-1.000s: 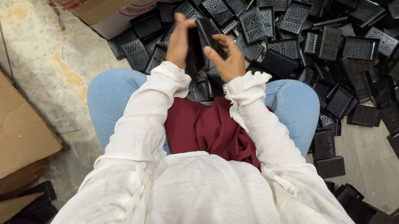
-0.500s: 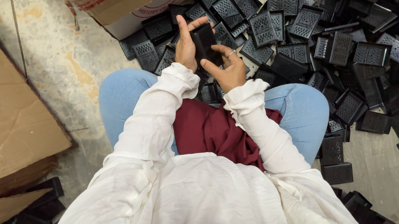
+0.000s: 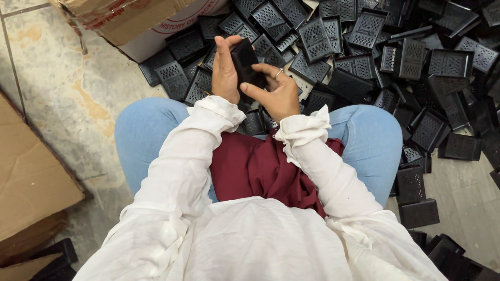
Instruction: The person sits on the floor and repeatedly picks up small black plastic parts from a pile, inspects them by turning them over, and places them into a cardboard box. The person handles the parts one at a time, occasionally moving the pile aside to reach more items.
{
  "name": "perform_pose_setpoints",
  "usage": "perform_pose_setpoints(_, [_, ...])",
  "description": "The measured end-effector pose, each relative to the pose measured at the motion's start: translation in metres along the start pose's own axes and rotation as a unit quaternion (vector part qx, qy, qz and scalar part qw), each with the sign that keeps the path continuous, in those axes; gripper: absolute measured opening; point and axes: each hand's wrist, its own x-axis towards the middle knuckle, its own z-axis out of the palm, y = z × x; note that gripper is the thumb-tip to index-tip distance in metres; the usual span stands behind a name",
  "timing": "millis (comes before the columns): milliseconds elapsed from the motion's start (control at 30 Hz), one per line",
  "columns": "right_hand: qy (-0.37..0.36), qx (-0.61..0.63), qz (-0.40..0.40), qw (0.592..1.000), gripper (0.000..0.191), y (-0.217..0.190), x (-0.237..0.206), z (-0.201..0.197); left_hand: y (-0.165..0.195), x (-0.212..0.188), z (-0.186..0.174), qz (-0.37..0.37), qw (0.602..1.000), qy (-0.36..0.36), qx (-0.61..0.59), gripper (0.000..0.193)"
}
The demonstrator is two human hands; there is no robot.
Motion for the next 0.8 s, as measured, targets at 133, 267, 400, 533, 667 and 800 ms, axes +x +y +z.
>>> perform_pose_setpoints(133, [-0.004, 0.009, -0.014, 1.000, 0.053, 0.011, 0.000, -0.001, -0.009, 0.002, -0.002, 0.025, 0.999, -0.010, 0.048, 0.041])
perform_pose_setpoints(267, [0.005, -0.044, -0.076, 0.996, 0.048, 0.024, -0.001, -0.001, -0.020, 0.009, -0.006, 0.042, 0.998, -0.048, 0.006, 0.035])
perform_pose_setpoints(400, [0.001, -0.096, -0.045, 0.994, 0.035, 0.029, 0.007, -0.016, -0.001, 0.012, -0.005, -0.015, 0.994, -0.060, -0.091, 0.032])
perform_pose_setpoints(533, [-0.018, 0.216, 0.141, 0.966, 0.044, 0.029, 0.017, -0.033, 0.022, 0.018, -0.002, -0.067, 0.972, -0.096, -0.203, 0.037])
perform_pose_setpoints(667, [0.000, 0.233, 0.140, 0.962, 0.037, 0.027, 0.020, -0.040, 0.004, 0.019, -0.010, -0.102, 0.973, -0.085, -0.191, 0.042])
perform_pose_setpoints(800, [0.057, 0.179, 0.060, 0.980, 0.034, 0.019, 0.022, -0.047, 0.004, 0.008, -0.007, 0.017, 0.974, -0.121, 0.188, 0.039])
